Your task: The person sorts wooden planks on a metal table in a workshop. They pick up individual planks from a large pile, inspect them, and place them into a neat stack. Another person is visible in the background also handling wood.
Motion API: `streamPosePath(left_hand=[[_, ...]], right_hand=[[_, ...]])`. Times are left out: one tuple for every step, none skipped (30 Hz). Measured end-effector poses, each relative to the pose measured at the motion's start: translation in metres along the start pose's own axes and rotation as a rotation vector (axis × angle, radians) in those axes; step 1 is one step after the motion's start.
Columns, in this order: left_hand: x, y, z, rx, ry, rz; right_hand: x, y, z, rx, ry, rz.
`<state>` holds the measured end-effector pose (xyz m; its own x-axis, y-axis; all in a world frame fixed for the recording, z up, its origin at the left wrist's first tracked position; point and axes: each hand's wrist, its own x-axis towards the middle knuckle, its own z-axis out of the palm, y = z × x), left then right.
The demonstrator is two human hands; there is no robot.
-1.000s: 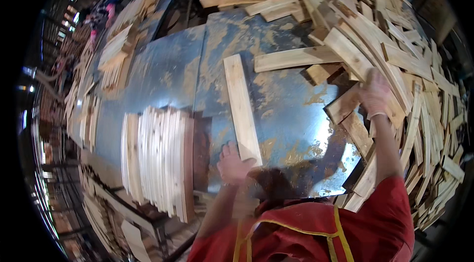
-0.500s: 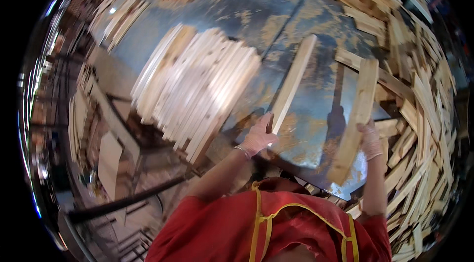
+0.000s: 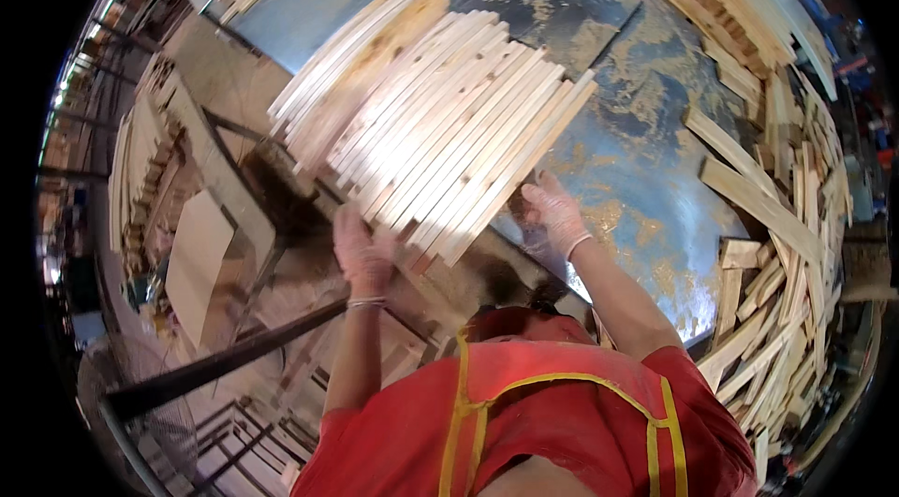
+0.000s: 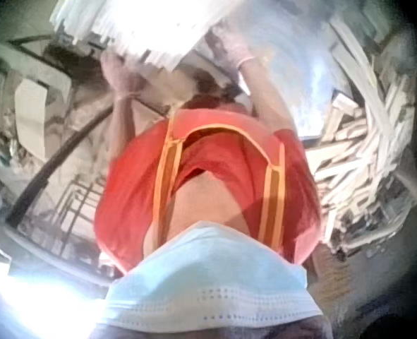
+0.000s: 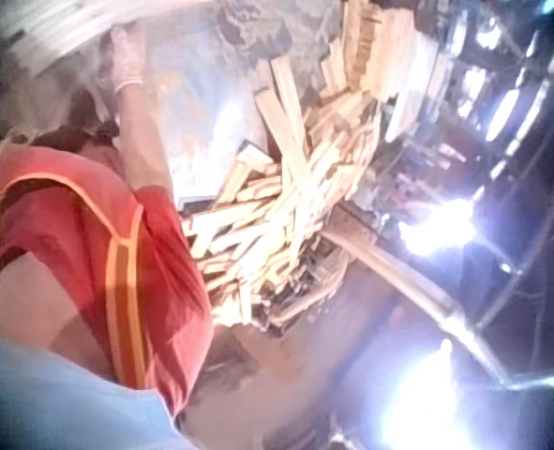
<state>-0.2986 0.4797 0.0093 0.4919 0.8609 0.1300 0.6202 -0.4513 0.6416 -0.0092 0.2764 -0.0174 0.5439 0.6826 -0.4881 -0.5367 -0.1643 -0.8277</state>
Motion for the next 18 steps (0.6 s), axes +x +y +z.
streamPosePath(left_hand=[[-0.004,-0.023,0.002,0.118,0.16,-0.047],[0.0,-0.019,-0.002,0.103,0.123,-0.066],[0.008,-0.009,-0.006,0.088,0.087,-0.076],[0.011,-0.003,-0.001,0.099,0.061,0.0],[0.011,0.006,0.006,0.109,0.036,0.077],[0.011,0.016,0.013,0.123,0.012,0.156],[0.007,0.035,0.016,0.083,-0.015,0.226],[0.005,0.054,0.021,0.077,-0.074,0.232],[0.001,0.069,0.029,0.071,-0.133,0.238],[-0.005,0.078,0.043,0.086,-0.138,0.314],[-0.014,0.081,0.058,0.105,-0.142,0.381],[-0.023,0.085,0.07,0.125,-0.141,0.444],[-0.027,0.098,0.079,0.162,-0.185,0.518],[-0.032,0.112,0.085,0.206,-0.228,0.589],[-0.038,0.126,0.09,0.249,-0.277,0.664],[-0.042,0.139,0.097,0.247,-0.34,0.673],[-0.046,0.151,0.103,0.247,-0.402,0.681],[-0.045,0.16,0.108,0.248,-0.461,0.687]], right_hand=[[-0.009,-0.01,0.014,-0.066,0.036,0.067],[-0.014,-0.016,0.022,-0.128,0.08,0.137],[-0.016,-0.021,0.028,-0.183,0.126,0.201],[-0.012,-0.014,0.034,-0.178,0.2,0.2],[-0.009,-0.009,0.026,-0.129,0.167,0.167],[-0.005,-0.002,0.02,-0.075,0.131,0.132],[0.001,0.009,0.011,-0.023,0.098,0.097],[0.008,0.019,-0.003,0.004,0.13,0.136],[0.013,0.034,-0.02,0.056,0.138,0.161],[0.014,0.052,-0.038,0.107,0.146,0.186],[0.008,0.064,-0.05,0.156,0.146,0.218],[-0.004,0.062,-0.055,0.188,0.108,0.188],[-0.009,0.047,-0.051,0.185,0.131,0.195],[-0.016,0.028,-0.04,0.183,0.148,0.206],[-0.02,0.019,-0.034,0.187,0.171,0.216],[-0.016,0.03,-0.038,0.104,0.24,0.156],[-0.017,0.026,-0.045,0.118,0.217,0.146],[-0.018,0.019,-0.054,0.131,0.19,0.133]])
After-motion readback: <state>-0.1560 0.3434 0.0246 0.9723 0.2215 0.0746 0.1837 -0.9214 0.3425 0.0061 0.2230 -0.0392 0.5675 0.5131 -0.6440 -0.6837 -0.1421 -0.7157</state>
